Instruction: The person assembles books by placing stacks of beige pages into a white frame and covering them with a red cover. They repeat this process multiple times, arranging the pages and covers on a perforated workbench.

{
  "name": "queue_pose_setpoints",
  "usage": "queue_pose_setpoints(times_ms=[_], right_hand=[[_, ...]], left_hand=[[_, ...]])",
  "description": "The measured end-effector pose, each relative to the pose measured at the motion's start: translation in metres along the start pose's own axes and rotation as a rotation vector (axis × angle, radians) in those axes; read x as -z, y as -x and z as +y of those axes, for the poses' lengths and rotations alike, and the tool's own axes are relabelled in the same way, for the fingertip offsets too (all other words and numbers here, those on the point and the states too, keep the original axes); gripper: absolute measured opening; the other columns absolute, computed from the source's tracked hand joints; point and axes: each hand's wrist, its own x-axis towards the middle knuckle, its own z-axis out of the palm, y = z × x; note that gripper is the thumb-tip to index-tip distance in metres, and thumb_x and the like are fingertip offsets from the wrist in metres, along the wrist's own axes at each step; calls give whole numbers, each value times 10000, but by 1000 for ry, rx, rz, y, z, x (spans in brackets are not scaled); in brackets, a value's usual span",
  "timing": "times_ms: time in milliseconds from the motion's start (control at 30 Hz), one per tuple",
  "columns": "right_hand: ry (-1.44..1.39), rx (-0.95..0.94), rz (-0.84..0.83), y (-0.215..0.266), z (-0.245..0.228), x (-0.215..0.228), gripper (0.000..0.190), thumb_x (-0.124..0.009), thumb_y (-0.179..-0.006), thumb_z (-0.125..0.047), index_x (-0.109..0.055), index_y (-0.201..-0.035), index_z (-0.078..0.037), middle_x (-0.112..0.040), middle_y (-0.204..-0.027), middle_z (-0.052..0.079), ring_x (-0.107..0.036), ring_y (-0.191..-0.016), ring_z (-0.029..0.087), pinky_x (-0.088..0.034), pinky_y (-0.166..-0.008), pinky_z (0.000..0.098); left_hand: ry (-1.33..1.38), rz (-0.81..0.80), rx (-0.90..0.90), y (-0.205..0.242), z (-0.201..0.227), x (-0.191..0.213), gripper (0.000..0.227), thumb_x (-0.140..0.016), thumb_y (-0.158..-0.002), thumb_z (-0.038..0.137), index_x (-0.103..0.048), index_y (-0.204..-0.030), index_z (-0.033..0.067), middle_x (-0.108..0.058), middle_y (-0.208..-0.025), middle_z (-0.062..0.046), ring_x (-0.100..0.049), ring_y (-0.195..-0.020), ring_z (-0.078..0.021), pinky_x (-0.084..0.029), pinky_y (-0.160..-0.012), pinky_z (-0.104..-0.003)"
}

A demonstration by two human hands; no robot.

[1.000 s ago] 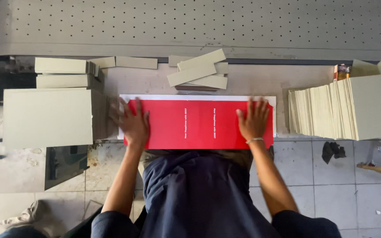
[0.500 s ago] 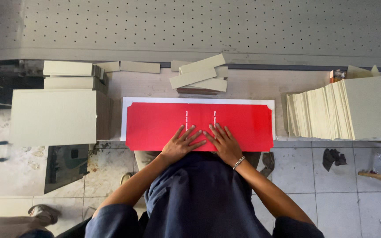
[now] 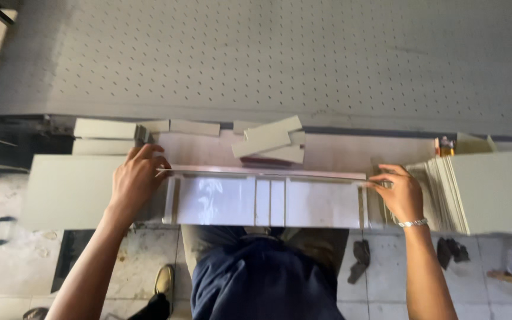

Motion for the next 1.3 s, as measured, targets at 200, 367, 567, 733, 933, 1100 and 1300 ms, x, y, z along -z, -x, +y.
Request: queue_pose_setpoints(times_ms=[200, 367, 567, 733, 933, 1100, 1300], right_hand=[[-537, -200, 89, -36, -13, 17, 340, -913, -745, -150, -643, -928, -52, -628, -924, 31, -570, -819, 124, -490, -726, 249], [-778, -345, 210, -149, -73, 45, 426, -857, -818, -116, -636, -1180, -80, -638, -992, -3, -613, -901, 137, -557, -795, 266], [-425, -379, 162, -314, -80, -2, 1069, -914, -784, -384, -292, -1600, -84, -429, -1565, 180, -448, -1418, 305, -396, -1140, 425], [-129, -185, 200, -327, -52, -63, 720, -836, -834, -377, -578, -1440, -87, -469, -1325, 176, -508, -1250, 341, -479, -1037, 495], [-182, -110, 200, -229, 16, -175, 306, -781, -879, -309, -779, -1108, -105, -748, -1140, 140, -673, -1112, 321, -541, -940, 465], [-345, -90, 377, -54, -27, -186, 84, -738, -927, -229, -777, -956, -160, -749, -979, 46, -694, -940, 234, -536, -848, 365], [-405, 14, 434, 93, -63, -142, 168, -797, -858, -236, -733, -794, -96, -676, -859, 33, -672, -866, 192, -531, -793, 314]], left_hand=[[666, 160, -40, -27, -40, 38, 266, -883, -740, 252, -760, -927, 110, -616, -1338, -38, -627, -1111, -238, -568, -805, -398], [908, 59, 339, -109, -29, 125, 684, -816, -693, 380, -643, -1327, 190, -638, -1357, -81, -599, -1224, -250, -493, -920, -412], [700, 231, 524, -310, -49, 50, 1041, -782, -774, 710, -435, -1545, 104, -366, -1555, -113, -433, -1413, -306, -379, -1166, -488], [691, 239, 354, -288, 39, 7, 892, -649, -906, 620, -354, -1579, 114, -148, -1693, -202, -169, -1557, -387, -237, -1164, -684], [824, 592, 145, -207, 41, -131, 516, -725, -955, 343, -599, -1413, 143, -364, -1588, -212, -354, -1488, -385, -333, -1188, -515], [745, 763, -4, -60, 76, -190, 81, -750, -931, 187, -722, -979, 128, -590, -1426, -164, -569, -1333, -359, -453, -1092, -490], [693, 607, -87, 44, 102, -241, 182, -843, -785, 251, -745, -923, 184, -646, -1390, -91, -550, -1382, -289, -400, -1189, -402]])
